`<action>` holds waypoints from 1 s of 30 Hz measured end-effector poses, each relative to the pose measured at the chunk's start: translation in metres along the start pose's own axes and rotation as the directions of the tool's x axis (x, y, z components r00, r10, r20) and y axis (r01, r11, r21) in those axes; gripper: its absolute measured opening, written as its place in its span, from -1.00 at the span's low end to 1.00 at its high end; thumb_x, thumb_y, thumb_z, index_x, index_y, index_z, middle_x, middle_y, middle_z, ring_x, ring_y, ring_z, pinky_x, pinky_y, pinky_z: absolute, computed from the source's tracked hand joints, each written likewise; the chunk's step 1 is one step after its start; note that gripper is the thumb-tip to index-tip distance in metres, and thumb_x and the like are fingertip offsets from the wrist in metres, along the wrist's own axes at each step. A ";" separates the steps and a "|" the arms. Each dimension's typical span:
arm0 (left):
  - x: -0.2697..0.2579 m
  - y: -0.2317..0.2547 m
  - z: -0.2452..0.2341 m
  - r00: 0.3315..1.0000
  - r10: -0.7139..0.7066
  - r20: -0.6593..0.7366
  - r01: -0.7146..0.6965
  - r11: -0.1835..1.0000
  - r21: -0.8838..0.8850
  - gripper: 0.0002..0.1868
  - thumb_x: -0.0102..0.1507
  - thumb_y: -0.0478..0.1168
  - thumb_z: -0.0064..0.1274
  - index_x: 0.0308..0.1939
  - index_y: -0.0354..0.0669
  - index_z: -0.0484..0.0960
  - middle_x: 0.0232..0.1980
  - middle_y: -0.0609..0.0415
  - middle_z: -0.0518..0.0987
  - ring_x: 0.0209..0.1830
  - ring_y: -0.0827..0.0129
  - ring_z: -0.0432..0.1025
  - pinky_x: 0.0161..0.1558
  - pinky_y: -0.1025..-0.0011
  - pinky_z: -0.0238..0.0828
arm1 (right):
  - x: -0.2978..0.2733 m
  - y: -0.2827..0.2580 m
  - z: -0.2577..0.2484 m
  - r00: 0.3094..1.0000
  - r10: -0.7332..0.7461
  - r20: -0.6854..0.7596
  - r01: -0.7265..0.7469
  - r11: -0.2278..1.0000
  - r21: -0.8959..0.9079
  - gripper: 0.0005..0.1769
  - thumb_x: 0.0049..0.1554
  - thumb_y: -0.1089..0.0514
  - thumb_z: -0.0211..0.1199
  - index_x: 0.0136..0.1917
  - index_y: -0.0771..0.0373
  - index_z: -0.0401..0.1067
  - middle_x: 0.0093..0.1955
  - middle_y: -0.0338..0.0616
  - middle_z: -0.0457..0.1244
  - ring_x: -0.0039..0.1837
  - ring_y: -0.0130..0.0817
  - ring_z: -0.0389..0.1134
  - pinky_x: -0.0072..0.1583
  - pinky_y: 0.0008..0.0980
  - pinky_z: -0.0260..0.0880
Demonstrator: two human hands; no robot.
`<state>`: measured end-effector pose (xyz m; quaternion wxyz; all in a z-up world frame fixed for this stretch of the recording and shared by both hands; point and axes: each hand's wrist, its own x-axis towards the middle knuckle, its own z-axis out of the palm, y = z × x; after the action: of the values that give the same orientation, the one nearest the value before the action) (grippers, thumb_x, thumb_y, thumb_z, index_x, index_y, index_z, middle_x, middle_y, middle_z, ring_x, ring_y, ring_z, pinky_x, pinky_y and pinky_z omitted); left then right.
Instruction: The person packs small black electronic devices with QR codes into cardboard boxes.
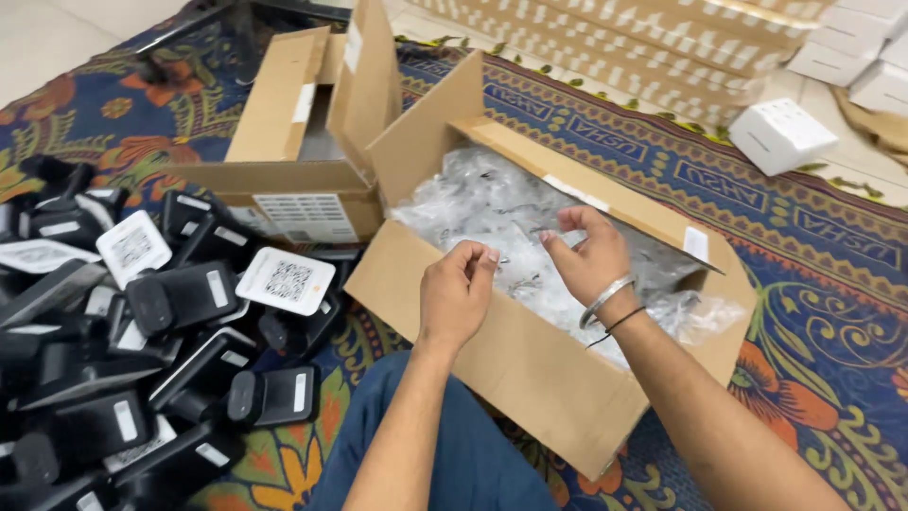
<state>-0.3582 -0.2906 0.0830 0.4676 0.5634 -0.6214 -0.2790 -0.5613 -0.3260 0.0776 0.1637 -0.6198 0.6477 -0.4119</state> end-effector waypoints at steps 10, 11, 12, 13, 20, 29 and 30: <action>0.011 -0.010 0.078 0.983 0.030 0.180 -0.018 0.998 -0.067 -0.75 0.26 -0.11 0.12 -0.13 -0.21 0.66 -0.32 0.01 0.70 -0.40 0.31 0.60 -0.28 0.33 0.53 | 0.000 0.091 -0.001 0.997 -0.022 0.071 0.051 0.906 -0.420 -0.71 0.04 -0.04 0.35 0.01 0.06 0.62 0.15 -0.04 0.33 0.17 -0.02 0.38 0.16 -0.06 0.40; 0.014 -0.011 0.081 0.984 -0.001 0.181 0.010 0.999 -0.050 -0.72 0.27 -0.13 0.10 -0.02 -0.21 0.63 -0.20 -0.02 0.70 -0.31 0.29 0.61 -0.20 0.34 0.54 | 0.000 0.088 -0.005 0.988 -0.154 -0.013 0.142 0.939 -0.313 -0.77 0.07 0.01 0.34 -0.03 0.11 0.61 0.09 -0.07 0.36 0.08 -0.09 0.41 0.09 -0.13 0.42; 0.016 -0.013 0.082 0.983 -0.032 0.181 0.039 0.999 -0.033 -0.66 0.28 -0.15 0.08 0.10 -0.21 0.59 -0.08 -0.06 0.70 -0.23 0.27 0.61 -0.12 0.35 0.55 | 0.000 0.084 -0.009 0.956 -0.272 -0.112 0.245 0.946 -0.212 -0.82 0.09 0.07 0.34 -0.07 0.17 0.60 0.02 -0.11 0.39 0.00 -0.15 0.44 0.01 -0.19 0.44; 0.016 -0.015 0.082 0.983 -0.036 0.179 0.043 0.999 -0.033 -0.66 0.28 -0.15 0.08 0.10 -0.21 0.59 -0.08 -0.06 0.70 -0.23 0.27 0.61 -0.12 0.35 0.55 | 0.005 0.081 -0.012 0.956 -0.273 -0.108 0.246 0.946 -0.210 -0.82 0.09 0.07 0.34 -0.07 0.17 0.60 0.02 -0.11 0.39 0.00 -0.15 0.44 0.01 -0.19 0.44; 0.022 -0.001 0.054 0.974 0.212 0.083 -0.197 0.968 -0.158 -0.17 0.16 -0.21 0.29 0.45 -0.33 0.26 0.39 -0.26 0.41 0.37 -0.01 0.35 0.21 0.18 0.36 | 0.023 0.037 -0.017 0.988 0.023 0.151 -0.129 0.654 0.746 -0.84 0.24 0.17 0.32 -0.17 0.25 0.49 -0.29 -0.25 0.32 -0.35 -0.61 0.22 -0.29 -0.52 0.19; 0.022 -0.043 0.039 0.991 -0.134 0.026 0.136 0.948 -0.287 -0.80 0.28 -0.21 0.15 -0.15 -0.29 0.70 -0.28 0.09 0.71 -0.28 0.50 0.55 -0.19 0.48 0.49 | 0.016 0.008 0.004 0.972 0.141 0.188 -0.233 0.456 0.859 -0.85 0.23 0.03 0.28 0.01 0.10 0.44 -0.11 -0.26 0.30 -0.19 -0.51 0.34 -0.20 -0.43 0.39; 0.022 -0.048 0.039 0.981 -0.192 -0.032 0.166 0.911 -0.376 -0.83 0.31 -0.22 0.12 -0.22 -0.29 0.69 -0.36 0.14 0.68 -0.38 0.58 0.48 -0.27 0.51 0.45 | 0.013 0.001 0.003 0.986 0.124 0.115 -0.168 0.626 0.761 -0.78 0.18 0.00 0.26 0.09 0.01 0.41 0.04 -0.29 0.33 -0.09 -0.53 0.36 -0.16 -0.41 0.42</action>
<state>-0.3701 -0.3285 0.0309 0.5593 0.5282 -0.4867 -0.4139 -0.5627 -0.3397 0.0789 0.4608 -0.4472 0.4549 -0.6171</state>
